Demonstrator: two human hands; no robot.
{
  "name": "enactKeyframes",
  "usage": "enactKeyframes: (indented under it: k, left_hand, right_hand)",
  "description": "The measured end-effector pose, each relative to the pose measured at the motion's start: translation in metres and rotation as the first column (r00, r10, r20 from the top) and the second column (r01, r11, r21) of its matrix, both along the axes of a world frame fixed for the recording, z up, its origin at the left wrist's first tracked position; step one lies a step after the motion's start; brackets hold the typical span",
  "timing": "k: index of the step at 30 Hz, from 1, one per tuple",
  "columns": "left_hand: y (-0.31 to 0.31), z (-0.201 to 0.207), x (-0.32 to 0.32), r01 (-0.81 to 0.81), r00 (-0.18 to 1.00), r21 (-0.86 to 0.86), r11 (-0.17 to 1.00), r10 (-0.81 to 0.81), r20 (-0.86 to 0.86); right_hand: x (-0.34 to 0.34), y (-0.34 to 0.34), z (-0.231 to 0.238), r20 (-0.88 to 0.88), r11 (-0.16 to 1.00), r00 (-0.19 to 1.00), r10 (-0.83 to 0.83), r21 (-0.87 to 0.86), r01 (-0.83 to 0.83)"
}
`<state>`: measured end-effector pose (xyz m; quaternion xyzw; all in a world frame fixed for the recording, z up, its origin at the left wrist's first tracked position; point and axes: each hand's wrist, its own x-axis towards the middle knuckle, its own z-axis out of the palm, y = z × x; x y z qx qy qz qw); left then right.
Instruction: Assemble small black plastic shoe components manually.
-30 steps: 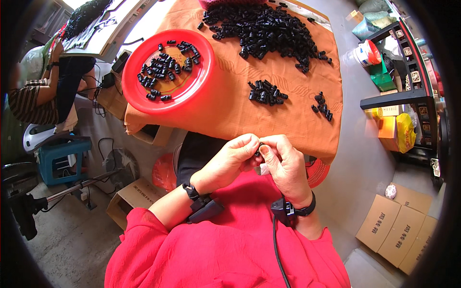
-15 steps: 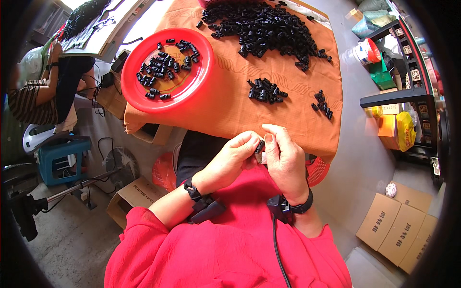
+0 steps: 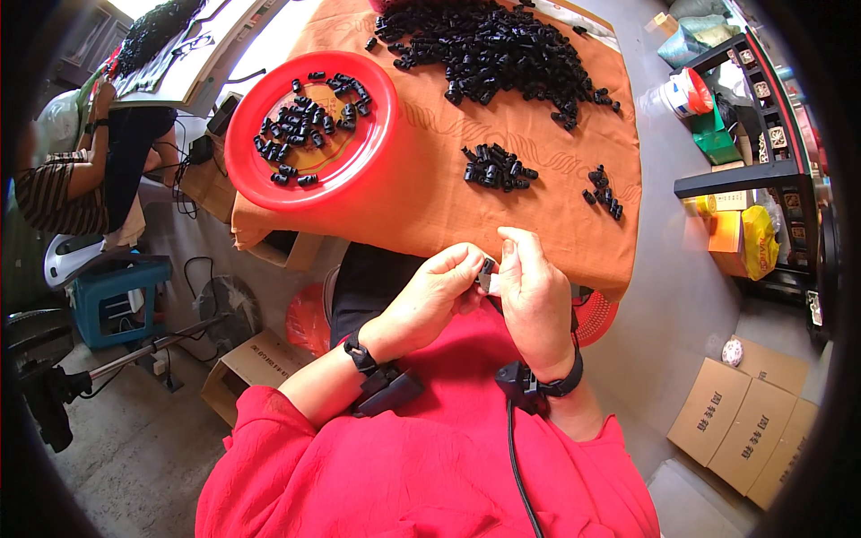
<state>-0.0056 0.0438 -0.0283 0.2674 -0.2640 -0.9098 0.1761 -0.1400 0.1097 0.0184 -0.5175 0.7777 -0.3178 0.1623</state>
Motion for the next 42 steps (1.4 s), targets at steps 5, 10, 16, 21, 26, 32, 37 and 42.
enactKeyframes:
  k: [5, 10, 16, 21, 26, 32, 37, 42]
  left_hand:
    - [-0.0004, -0.0002, 0.0014, 0.001, 1.0, 0.01, 1.0, 0.0, -0.012]
    - [-0.0006, -0.0007, 0.0015, 0.006, 1.0, 0.002, 1.0, -0.006, -0.012]
    - [0.0004, -0.0009, 0.0023, 0.004, 1.0, -0.019, 1.0, -0.004, -0.012]
    - [0.001, -0.0028, 0.0023, -0.004, 1.0, -0.021, 1.0, 0.004, -0.02]
    - [-0.0005, -0.0006, 0.0029, 0.001, 0.999, -0.028, 1.0, -0.002, -0.041]
    - [-0.0002, 0.0003, 0.0024, 0.002, 0.999, -0.017, 1.0, -0.003, -0.039]
    - [0.0002, 0.0, 0.0028, -0.004, 1.0, -0.031, 1.0, 0.003, -0.021]
    - [0.0004, -0.0014, 0.0028, 0.005, 1.0, -0.059, 0.998, -0.006, -0.002]
  right_hand:
    - [0.0005, -0.0003, -0.0012, 0.051, 1.0, 0.999, -0.01, 0.02, 0.009]
    - [0.0011, -0.0001, -0.0011, 0.114, 0.999, 0.993, -0.024, 0.027, 0.021]
    - [0.0008, 0.0009, -0.0014, 0.126, 0.998, 0.992, -0.018, 0.063, 0.01]
    - [-0.0001, 0.0011, -0.0006, 0.184, 0.998, 0.983, 0.001, 0.065, -0.013]
    - [0.0003, 0.0012, -0.0012, 0.231, 0.998, 0.973, -0.012, 0.059, -0.002]
    - [0.0007, 0.0011, -0.0013, 0.245, 0.998, 0.969, -0.027, 0.068, 0.01]
    - [0.0008, 0.0011, -0.0014, 0.228, 0.996, 0.973, -0.021, 0.084, 0.002]
    - [0.0005, 0.0014, -0.0027, 0.214, 0.995, 0.976, -0.033, 0.101, 0.011]
